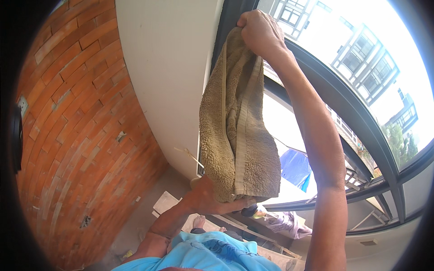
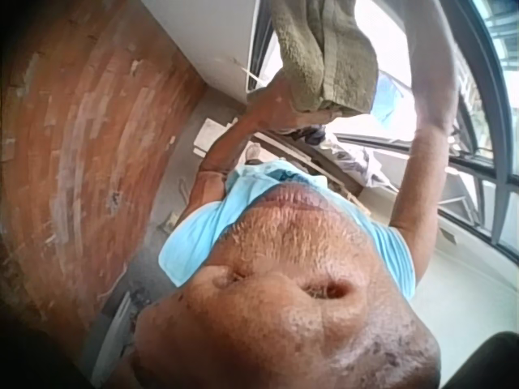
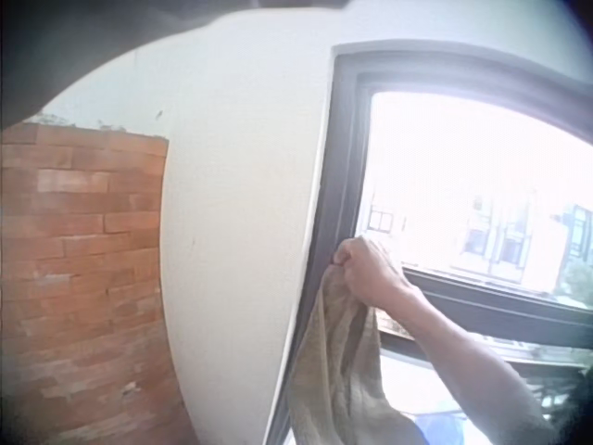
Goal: The person wipes the black metal window frame with a beige cloth, moving along the top and side edges. They adjust the cloth and reposition their hands to reach different sections of the frame while standing on wooden planks.
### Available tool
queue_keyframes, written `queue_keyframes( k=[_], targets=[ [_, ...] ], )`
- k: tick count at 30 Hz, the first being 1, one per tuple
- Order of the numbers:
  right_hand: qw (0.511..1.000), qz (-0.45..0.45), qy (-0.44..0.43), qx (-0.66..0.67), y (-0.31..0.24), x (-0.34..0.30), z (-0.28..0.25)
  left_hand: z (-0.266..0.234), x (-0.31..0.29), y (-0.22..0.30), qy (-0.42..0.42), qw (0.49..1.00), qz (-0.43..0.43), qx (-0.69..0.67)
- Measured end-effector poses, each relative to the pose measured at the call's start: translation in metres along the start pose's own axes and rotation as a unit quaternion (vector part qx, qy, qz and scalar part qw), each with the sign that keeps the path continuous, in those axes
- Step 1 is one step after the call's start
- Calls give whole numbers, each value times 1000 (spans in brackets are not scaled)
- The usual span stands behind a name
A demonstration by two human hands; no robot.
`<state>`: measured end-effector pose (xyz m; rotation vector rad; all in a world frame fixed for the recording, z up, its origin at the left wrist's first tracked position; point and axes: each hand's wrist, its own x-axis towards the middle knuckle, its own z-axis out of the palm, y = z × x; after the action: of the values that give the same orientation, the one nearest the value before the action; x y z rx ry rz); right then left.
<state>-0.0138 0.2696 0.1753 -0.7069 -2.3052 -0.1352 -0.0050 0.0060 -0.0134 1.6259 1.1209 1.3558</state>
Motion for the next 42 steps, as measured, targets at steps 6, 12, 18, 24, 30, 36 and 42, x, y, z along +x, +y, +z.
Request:
queue_keyframes(
  k=[6,12,18,24,30,36,42],
  targets=[
    [985,18,-85,150,21,-6,-24,0,-4,4,8,1000,19,7],
    [997,-59,42,8,21,-11,-23,7,3,6,1,999,37,-8],
    [982,-121,41,-141,11,-7,-6,7,6,3,-3,1000,15,1],
    [968,-127,27,-214,-5,-9,-4,-2,5,-8,-25,999,-28,-13],
    [978,-97,11,-183,1,0,-2,-3,4,-7,-16,999,-28,-37],
    [965,-129,54,-223,1,-1,2,-11,1,9,-3,1000,7,-10],
    [960,-111,79,-243,-3,4,7,-17,3,14,-3,998,67,11]
  ],
)
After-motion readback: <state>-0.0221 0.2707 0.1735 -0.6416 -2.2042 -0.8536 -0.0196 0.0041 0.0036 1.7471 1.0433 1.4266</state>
